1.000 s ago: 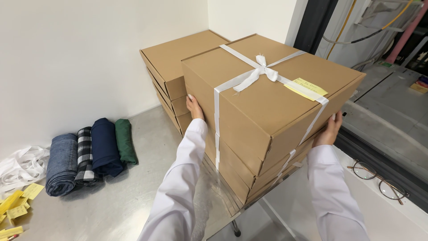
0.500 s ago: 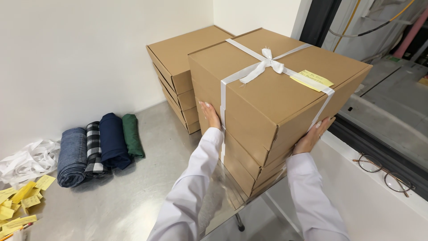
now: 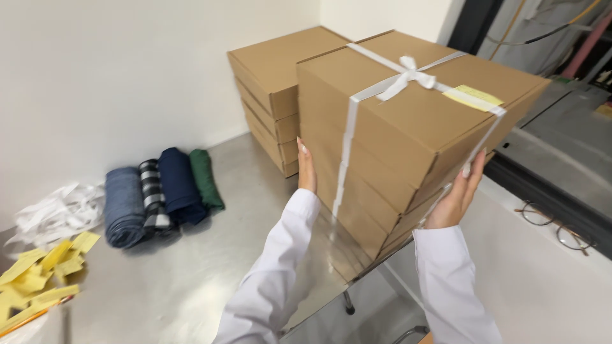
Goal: The person writes on a yellow sticky note with a pencil and places it on a cardboard box tied with a white ribbon. Then, the person wraps a folded green garment in a clear plastic bag and places it into an open cardboard box.
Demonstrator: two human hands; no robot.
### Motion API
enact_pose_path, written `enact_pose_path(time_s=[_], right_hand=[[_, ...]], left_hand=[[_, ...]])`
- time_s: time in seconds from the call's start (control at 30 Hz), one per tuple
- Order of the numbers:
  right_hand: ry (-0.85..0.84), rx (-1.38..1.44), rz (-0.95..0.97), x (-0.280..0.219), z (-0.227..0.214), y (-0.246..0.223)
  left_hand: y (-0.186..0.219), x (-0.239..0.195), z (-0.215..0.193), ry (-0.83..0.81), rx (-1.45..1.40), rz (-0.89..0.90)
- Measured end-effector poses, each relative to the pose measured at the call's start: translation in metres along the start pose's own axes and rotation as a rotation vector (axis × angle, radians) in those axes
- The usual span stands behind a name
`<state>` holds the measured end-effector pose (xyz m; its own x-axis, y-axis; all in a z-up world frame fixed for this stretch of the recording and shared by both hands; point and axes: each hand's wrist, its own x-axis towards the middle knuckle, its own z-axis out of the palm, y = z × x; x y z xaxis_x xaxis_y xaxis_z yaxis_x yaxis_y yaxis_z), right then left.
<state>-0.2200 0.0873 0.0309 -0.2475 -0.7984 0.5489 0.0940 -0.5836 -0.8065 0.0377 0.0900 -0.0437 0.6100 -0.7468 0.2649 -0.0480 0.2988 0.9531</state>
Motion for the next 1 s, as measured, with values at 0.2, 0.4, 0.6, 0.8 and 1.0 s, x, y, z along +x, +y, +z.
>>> enact_pose_path(time_s=[0.2,0.4,0.6,0.8,1.0], right_hand=[[-0.078,0.089,-0.269,-0.085,0.062,-0.079],[-0.193,0.143,-0.164,-0.201,0.130,-0.152],[-0.350,0.198,-0.007,-0.315,0.184,-0.172],[-0.560,0.231,0.184,-0.401,0.226,-0.174],[-0.800,0.343,0.314,-0.452,0.280,-0.106]], left_hand=[[0.053,-0.075,-0.137,0.161,-0.163,-0.033],[0.119,-0.185,-0.294,0.343,-0.063,-0.008],[0.135,-0.285,-0.419,0.599,-0.050,-0.087],[0.121,-0.358,-0.509,0.828,-0.062,-0.153],[0.031,-0.390,-0.602,1.029,0.115,-0.178]])
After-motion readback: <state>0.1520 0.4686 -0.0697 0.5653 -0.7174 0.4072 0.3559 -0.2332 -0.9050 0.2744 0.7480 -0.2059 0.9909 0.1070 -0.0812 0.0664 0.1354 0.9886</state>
